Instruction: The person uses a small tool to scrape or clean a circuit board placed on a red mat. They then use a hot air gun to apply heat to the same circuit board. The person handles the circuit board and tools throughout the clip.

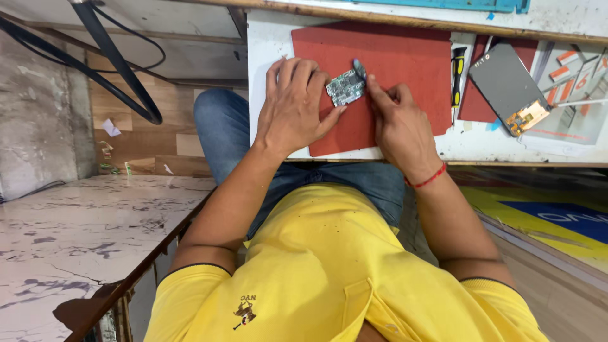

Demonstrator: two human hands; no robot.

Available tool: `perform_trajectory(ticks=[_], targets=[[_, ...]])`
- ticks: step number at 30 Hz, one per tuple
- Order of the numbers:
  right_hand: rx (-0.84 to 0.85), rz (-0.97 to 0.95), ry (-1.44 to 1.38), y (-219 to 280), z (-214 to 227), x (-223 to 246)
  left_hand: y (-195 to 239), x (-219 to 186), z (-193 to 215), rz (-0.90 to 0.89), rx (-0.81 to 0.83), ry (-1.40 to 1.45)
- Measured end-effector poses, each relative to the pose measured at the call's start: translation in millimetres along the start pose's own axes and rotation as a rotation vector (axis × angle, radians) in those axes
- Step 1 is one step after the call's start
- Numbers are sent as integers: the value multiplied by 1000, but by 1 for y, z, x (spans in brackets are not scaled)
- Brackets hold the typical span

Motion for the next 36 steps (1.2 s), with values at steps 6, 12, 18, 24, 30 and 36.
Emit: perform_trajectory(ticks=[6,12,18,24,30,36], targets=[[-16,28,-3,4,-10,-1,-1,2,3,-10,-14,-4],[115,38,15,11,-22,14,2,1,8,-11,-35,26],[67,7,104,7,-24,13,5,2,10,-35,-83,23],[17,-43,145,8,-21,10,6,6,4,-7,-103,64],[1,-102,71,8,-14,20,5,5,6,4,-114,57],[-14,82,148,15,-24,5,10,12,0,54,-81,93]])
Point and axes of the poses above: each hand's wrist, its own y-axis away from the middle knuckle, its own z-axis out of the back of the hand, x = y × z, the point moved 5 cm from there along -y, towards the middle knuckle, and after that the axes turned 12 degrees about y, right-handed, at the moved point
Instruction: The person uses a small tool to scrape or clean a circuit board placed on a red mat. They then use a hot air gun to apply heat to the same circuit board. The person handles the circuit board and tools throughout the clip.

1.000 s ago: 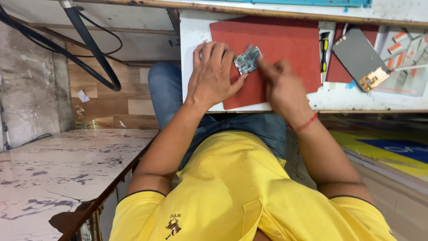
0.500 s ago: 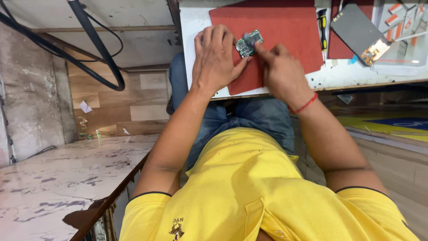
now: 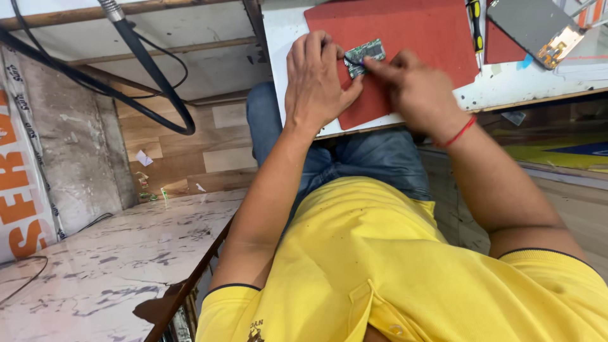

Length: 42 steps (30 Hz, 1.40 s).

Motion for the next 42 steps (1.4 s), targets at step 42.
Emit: perform_trajectory(ticks=[42], targets=[[96,218,160,-29,14,-45,-12,-4,4,16,119,-9]])
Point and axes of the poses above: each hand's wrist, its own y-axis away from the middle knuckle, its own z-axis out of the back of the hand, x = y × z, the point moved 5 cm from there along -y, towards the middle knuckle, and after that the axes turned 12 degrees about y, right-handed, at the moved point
